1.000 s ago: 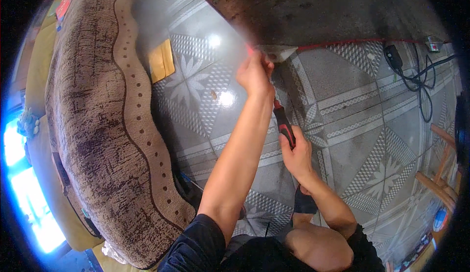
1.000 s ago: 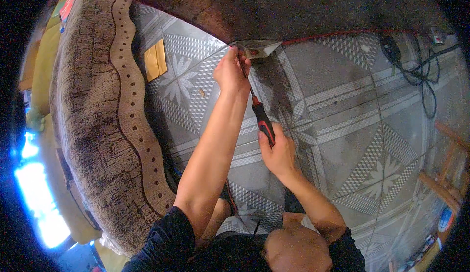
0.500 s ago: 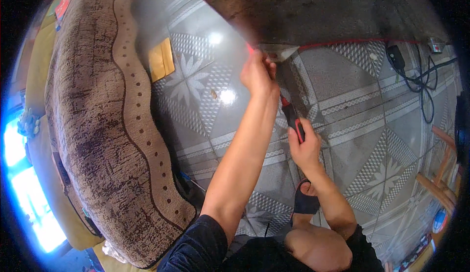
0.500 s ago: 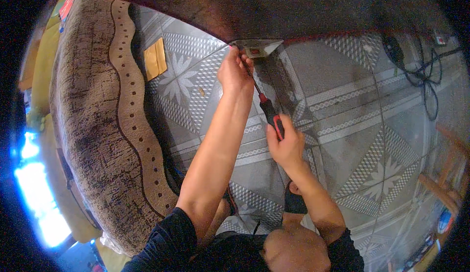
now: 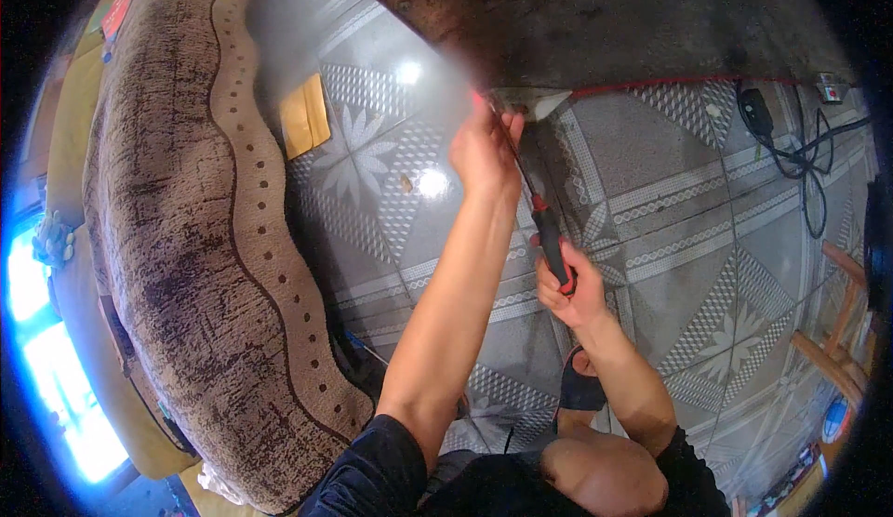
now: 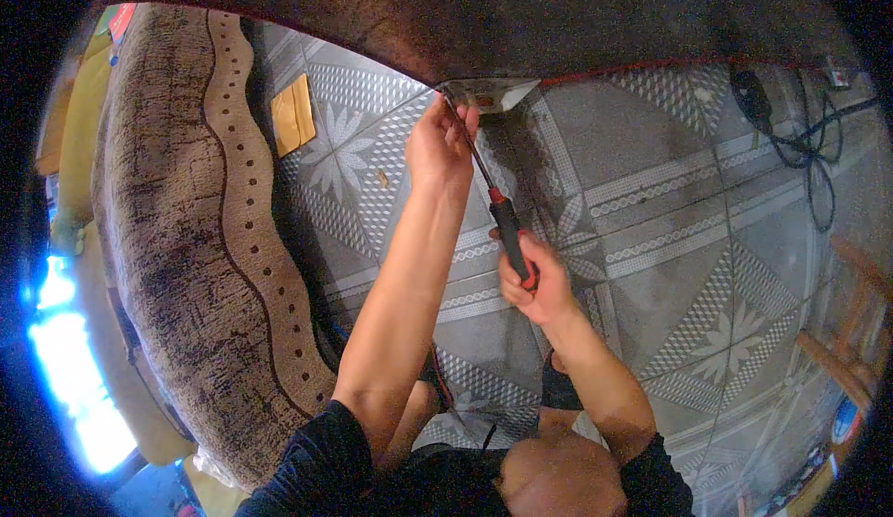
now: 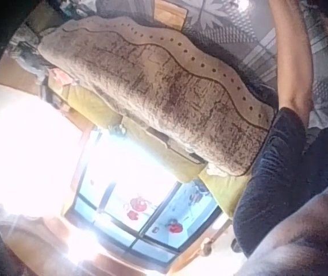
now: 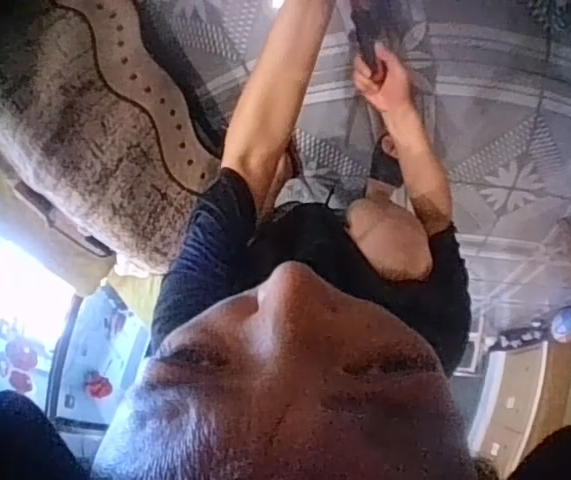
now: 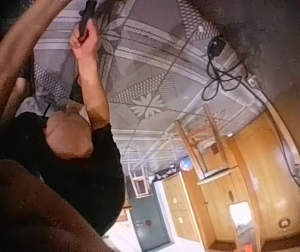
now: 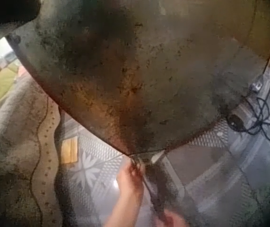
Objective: The person uses a screwdriver to tighten or remove a screw on a red metal frame. They also use their hands to position a red plastic strip along the edge of the frame to ensure proper alignment.
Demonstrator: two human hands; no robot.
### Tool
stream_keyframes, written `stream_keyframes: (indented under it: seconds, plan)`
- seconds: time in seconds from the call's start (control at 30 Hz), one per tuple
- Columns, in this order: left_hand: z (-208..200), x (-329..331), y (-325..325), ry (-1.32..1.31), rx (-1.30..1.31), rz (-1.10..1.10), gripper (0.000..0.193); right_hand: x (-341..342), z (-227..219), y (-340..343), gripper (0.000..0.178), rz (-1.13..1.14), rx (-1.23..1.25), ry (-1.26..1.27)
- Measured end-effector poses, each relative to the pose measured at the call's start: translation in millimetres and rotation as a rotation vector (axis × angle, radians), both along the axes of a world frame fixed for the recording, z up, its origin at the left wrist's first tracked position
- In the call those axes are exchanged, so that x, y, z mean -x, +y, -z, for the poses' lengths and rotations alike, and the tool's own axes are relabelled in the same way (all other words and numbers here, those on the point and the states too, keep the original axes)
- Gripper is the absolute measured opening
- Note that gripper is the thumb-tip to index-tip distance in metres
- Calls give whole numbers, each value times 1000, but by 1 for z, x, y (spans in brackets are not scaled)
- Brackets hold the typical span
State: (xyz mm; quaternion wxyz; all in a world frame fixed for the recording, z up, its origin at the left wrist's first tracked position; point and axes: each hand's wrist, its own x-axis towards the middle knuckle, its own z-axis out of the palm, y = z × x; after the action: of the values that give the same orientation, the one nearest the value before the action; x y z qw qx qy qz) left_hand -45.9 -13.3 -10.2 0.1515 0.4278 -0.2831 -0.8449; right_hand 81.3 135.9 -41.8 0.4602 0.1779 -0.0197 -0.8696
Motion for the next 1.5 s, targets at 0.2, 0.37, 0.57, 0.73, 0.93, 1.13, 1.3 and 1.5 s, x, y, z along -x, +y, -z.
stream_keyframes:
  seconds: [0.2,0.37,0.57,0.73,0.93,1.13,1.3,1.5]
  plan:
    - [-4,-11,-5,5,261,164,15,-11,3,-24,42,267,-1715,1306]
    - [5,-5,-3,-47,566,278,17,-10,3,-30,44,204,-1904,1405]
    - [26,-3,-2,-55,846,200,18,-18,1,-40,47,163,-1835,1308]
    - [32,6,7,-133,988,51,13,-19,-22,-44,46,153,-1862,1236]
    - [28,7,1,-111,815,81,12,-23,-19,-23,37,-11,-1486,870]
    - [13,4,14,-295,895,227,24,-41,14,18,39,57,-1688,1072]
    - [16,0,15,-140,842,134,26,-37,32,45,39,121,-1882,1193]
    - [24,8,13,-252,1098,138,18,-32,40,47,37,177,-1920,1269]
